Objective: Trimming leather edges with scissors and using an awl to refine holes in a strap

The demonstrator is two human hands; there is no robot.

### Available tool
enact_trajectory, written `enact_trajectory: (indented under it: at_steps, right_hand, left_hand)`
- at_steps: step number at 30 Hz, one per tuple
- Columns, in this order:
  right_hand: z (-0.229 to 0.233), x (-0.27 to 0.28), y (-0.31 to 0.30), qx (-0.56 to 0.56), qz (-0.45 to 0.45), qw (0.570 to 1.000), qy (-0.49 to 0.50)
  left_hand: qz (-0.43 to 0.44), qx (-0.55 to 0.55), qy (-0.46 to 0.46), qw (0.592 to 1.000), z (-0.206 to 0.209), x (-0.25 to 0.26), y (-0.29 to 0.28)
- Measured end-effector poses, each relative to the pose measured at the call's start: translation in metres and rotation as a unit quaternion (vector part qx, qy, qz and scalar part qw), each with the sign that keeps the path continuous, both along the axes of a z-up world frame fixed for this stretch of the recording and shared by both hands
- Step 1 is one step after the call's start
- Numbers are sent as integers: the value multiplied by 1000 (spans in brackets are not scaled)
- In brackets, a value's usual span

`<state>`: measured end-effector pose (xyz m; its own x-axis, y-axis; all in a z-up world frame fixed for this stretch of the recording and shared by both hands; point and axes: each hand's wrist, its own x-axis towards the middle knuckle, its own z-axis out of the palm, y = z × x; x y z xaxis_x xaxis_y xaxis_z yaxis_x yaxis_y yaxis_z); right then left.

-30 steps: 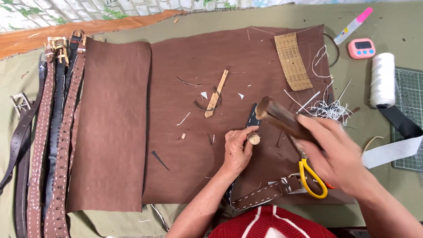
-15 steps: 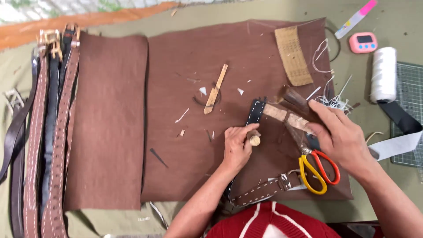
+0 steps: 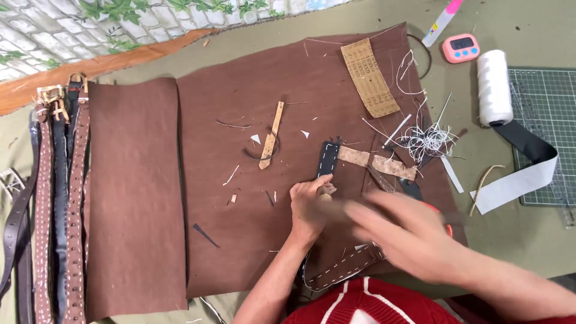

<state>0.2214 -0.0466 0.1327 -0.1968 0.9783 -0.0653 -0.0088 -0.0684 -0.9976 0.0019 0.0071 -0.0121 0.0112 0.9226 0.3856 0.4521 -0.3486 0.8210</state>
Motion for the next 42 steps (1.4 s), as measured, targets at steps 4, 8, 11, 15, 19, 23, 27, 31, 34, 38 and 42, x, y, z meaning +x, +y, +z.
enact_trajectory:
  at_steps: [4,8,11,15,19,23,27,31,34,38,42]
  right_hand:
    - [20,-22,33,530,36,749,-397]
    - [-11,40,50,427,-47,779,-457]
    - [-59,93,73,328,-111,767,-540]
    - [-123,147,84,351,-148,728,-570]
    - [-81,95,74,351,-108,744,-558]
    - [-6,-18,33,226,48,893,-385]
    - [12,-69,32,311,179,849,-387]
    - [-31,-42,33,356,108,858,-354]
    - [-41,-20,17,337,4,897,-287]
    - [-23,19,4,249,-138,949,-136]
    - [-40,50,36,224,-192,954,-62]
  left_hand:
    - [13,69,1,998,-4,-2,-1]
    - [9,11,-35,999,8,-2,-6]
    - [14,32,-31,999,9,-3,-7]
    - [21,27,-35,999,10,-3,-8]
    - [23,37,-18,999,5,-2,-7]
    - [7,58,3,998,1,-3,-9]
    - [-14,106,-5,994,9,-7,-17]
    - [62,52,155,985,7,-10,-20]
    - [78,42,196,977,2,-9,-16]
    - [85,31,196,976,-5,-14,-11]
    - [55,25,143,988,-4,-25,-8]
